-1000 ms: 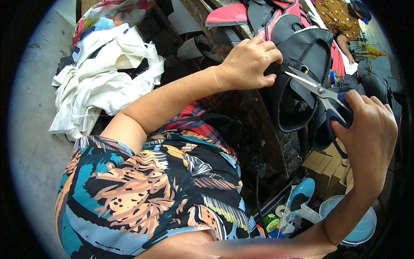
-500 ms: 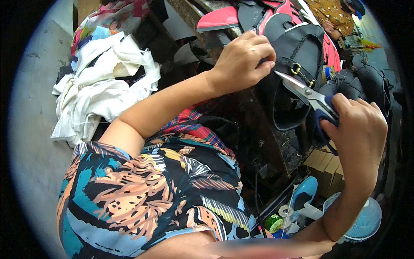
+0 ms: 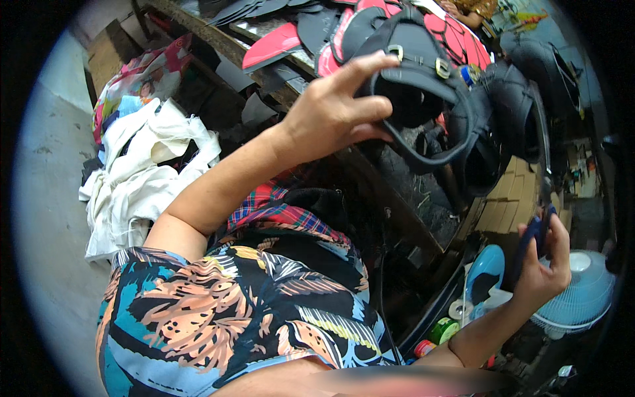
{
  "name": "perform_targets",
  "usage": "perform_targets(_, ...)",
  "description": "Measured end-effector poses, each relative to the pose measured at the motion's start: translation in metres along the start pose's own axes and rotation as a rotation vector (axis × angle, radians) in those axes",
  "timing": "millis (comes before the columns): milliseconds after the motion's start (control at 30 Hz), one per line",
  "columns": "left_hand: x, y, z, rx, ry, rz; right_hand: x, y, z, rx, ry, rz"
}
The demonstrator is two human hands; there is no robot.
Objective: The person uses scissors to trim excess white insole material from the inside of black sandals. They repeatedly lift the upper strap, cut along the inner edge, and remove trimmed pieces. After finishing one sandal, they place it aside and begin the same process on a second sandal.
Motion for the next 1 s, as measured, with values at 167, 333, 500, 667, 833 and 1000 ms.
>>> perform_targets(167,-0.032,-0.023,-0.036,-0.106,0.073,0.286,-0.028,-0.042,0.076,-0.241,0.058,-0.029)
perform_targets(333,-0.024,0.043,-0.035,-0.051,-0.384,1.171,-0.038,-0.049,0.127,-0.363,0.140,-0.217)
perform_targets(500,0.005,0.145,0.010,0.353,-1.010,1.079,-0.062,0.010,0.156,0.004,0.452,-0.295)
perform_targets(667,0.034,0.174,0.019,0.463,-1.104,1.098,-0.061,0.064,0.178,0.364,0.451,0.139)
perform_targets(833,0.027,0.148,0.005,0.441,-0.871,0.621,-0.064,0.085,0.196,0.441,0.585,0.095)
perform_targets(1000,-0.041,0.108,-0.042,0.251,-0.099,-0.080,-0.063,0.076,0.188,0.393,0.509,0.132)
Point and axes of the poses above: each hand's wrist, its own z-axis away from the middle knuckle, its own y-axis out of the palm, x = y × z, the point moved 8 cm from there along -z, towards the middle knuckle, and after that the axes turned 5 degrees about z, right-handed, at the moved point
